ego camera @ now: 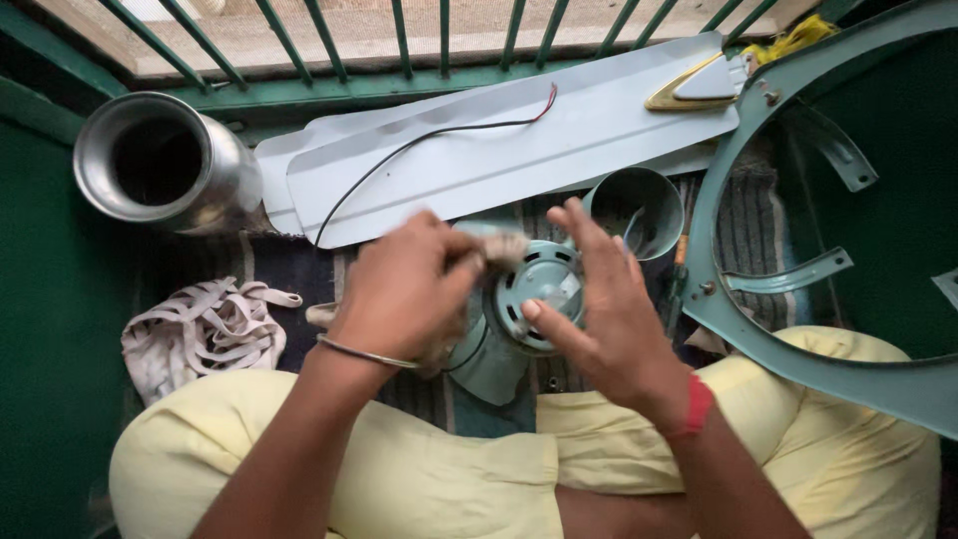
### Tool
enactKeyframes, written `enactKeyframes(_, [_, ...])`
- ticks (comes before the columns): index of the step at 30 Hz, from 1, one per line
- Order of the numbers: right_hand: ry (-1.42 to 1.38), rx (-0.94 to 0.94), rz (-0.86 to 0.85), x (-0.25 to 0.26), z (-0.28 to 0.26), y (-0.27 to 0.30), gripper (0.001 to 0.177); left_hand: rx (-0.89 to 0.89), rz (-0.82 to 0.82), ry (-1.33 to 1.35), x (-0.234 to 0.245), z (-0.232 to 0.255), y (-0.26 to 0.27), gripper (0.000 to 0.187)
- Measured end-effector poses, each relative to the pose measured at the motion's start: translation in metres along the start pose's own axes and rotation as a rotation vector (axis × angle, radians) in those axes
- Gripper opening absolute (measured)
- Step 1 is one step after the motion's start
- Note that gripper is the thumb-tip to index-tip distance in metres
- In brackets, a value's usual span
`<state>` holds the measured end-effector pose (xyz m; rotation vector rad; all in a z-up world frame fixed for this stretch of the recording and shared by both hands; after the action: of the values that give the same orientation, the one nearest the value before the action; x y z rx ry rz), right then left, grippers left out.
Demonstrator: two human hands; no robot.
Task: The person sits on a mat and works on a ceiling fan motor, stripping and twisting wires, then wiping the motor housing with a cloth. The person handles the motor and wires throughout the clip.
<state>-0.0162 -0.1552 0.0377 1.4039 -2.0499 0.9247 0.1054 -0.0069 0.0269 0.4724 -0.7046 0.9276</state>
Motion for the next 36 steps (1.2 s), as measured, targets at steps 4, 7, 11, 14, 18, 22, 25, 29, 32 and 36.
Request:
enactKeyframes(4, [0.024, 0.126, 0.092, 0.014, -0.017, 0.002, 0.081, 0.091, 0.070, -0.027, 0.013, 0.006, 0.008, 0.028])
enactKeyframes(7, [-0.201, -0.236, 0.242, 0.004, -0.001, 0.011, 0.059, 0.641, 0.014, 0.280, -0.004, -0.012, 0.037, 0.034])
enactKeyframes(11, [-0.142, -0.269, 0.323, -0.015, 0.011, 0.003, 0.043, -0.027, 0.338, 0.079, -0.023, 0.043, 0.038, 0.025])
enactKeyframes(14, [-0.168, -0.282, 0.416, -0.018, 0.020, 0.006, 0.040, -0.189, 0.379, -0.133, -0.059, 0.040, 0.032, 0.050])
enactKeyframes(18, [-0.200, -0.286, 0.491, -0.021, 0.022, 0.009, 0.035, -0.155, 0.355, -0.014, -0.085, 0.013, -0.014, 0.066])
enactKeyframes(22, [-0.151, -0.335, 0.539, -0.022, 0.027, 0.015, 0.032, -0.215, 0.380, -0.031, -0.087, 0.021, -0.013, 0.053])
enactKeyframes(25, [-0.296, -0.277, 0.547, -0.021, 0.023, 0.011, 0.030, -0.265, 0.252, 0.104, -0.067, 0.038, 0.036, 0.054])
enactKeyframes(29, [-0.333, -0.333, 0.540, -0.023, 0.026, 0.010, 0.027, -0.238, -0.039, 0.269, -0.044, 0.037, 0.106, 0.051])
enactKeyframes(32, [-0.348, -0.392, 0.518, -0.025, 0.030, 0.014, 0.026, -0.344, -0.013, 0.121, -0.047, 0.035, 0.105, 0.054])
enactKeyframes(36, [-0.320, -0.452, 0.504, -0.026, 0.035, 0.015, 0.026, -0.387, 0.134, -0.140, -0.068, 0.030, 0.054, 0.051])
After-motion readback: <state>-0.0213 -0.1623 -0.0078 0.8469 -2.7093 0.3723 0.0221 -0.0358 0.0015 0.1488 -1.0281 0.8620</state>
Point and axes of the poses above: each hand's wrist, its own y-axis away from the middle knuckle, its own x-axis out of the back of the hand, z = x × y, the point moved 7 cm from there along -y, towards the middle knuckle, and after that the axes turned 7 degrees about z, right-handed, at the moved point
